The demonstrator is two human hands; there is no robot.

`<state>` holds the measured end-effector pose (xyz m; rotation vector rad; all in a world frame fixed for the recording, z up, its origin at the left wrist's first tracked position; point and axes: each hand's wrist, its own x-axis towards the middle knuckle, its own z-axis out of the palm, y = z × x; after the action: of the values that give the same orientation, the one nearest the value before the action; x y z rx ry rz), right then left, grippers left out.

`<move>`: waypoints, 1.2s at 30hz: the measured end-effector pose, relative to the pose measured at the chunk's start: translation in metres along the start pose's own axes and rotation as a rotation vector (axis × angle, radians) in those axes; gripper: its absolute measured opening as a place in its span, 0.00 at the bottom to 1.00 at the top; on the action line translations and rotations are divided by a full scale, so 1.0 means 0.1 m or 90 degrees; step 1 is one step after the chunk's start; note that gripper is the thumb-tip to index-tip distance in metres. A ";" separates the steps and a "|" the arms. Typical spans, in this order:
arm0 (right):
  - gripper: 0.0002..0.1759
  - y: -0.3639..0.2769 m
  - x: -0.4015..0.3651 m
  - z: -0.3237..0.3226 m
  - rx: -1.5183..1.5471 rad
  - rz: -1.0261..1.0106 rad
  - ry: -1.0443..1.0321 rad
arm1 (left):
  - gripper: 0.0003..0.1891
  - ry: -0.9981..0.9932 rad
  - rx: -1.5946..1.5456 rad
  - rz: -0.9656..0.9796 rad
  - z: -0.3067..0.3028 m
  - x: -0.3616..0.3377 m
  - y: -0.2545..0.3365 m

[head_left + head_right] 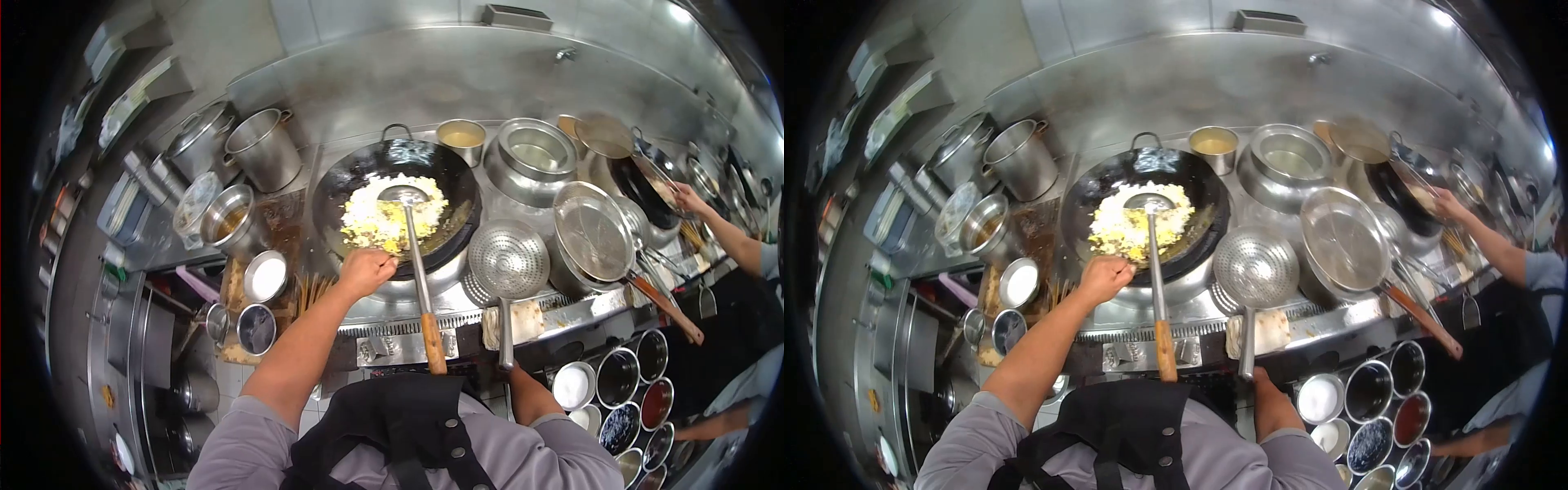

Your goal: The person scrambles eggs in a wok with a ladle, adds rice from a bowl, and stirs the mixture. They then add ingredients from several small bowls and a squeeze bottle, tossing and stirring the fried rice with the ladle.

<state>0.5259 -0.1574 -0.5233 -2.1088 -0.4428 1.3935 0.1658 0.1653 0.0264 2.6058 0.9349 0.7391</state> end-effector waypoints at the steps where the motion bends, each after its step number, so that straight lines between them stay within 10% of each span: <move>1: 0.23 0.01 0.01 0.03 0.007 -0.002 0.002 | 0.20 0.025 -0.010 0.024 0.02 -0.01 -0.01; 9: 0.15 -0.37 -0.42 -0.04 -0.371 -0.139 -0.015 | 0.19 -0.008 -0.012 0.001 0.03 0.01 -0.01; 36: 0.22 -1.14 -1.46 -0.12 -0.459 -0.117 -0.014 | 0.21 0.027 -0.031 0.011 0.11 -0.01 -0.08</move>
<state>0.4817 -0.1526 -0.3432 -2.5056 -1.2660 1.2615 0.1676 0.1697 0.0140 2.5686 0.8962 0.8146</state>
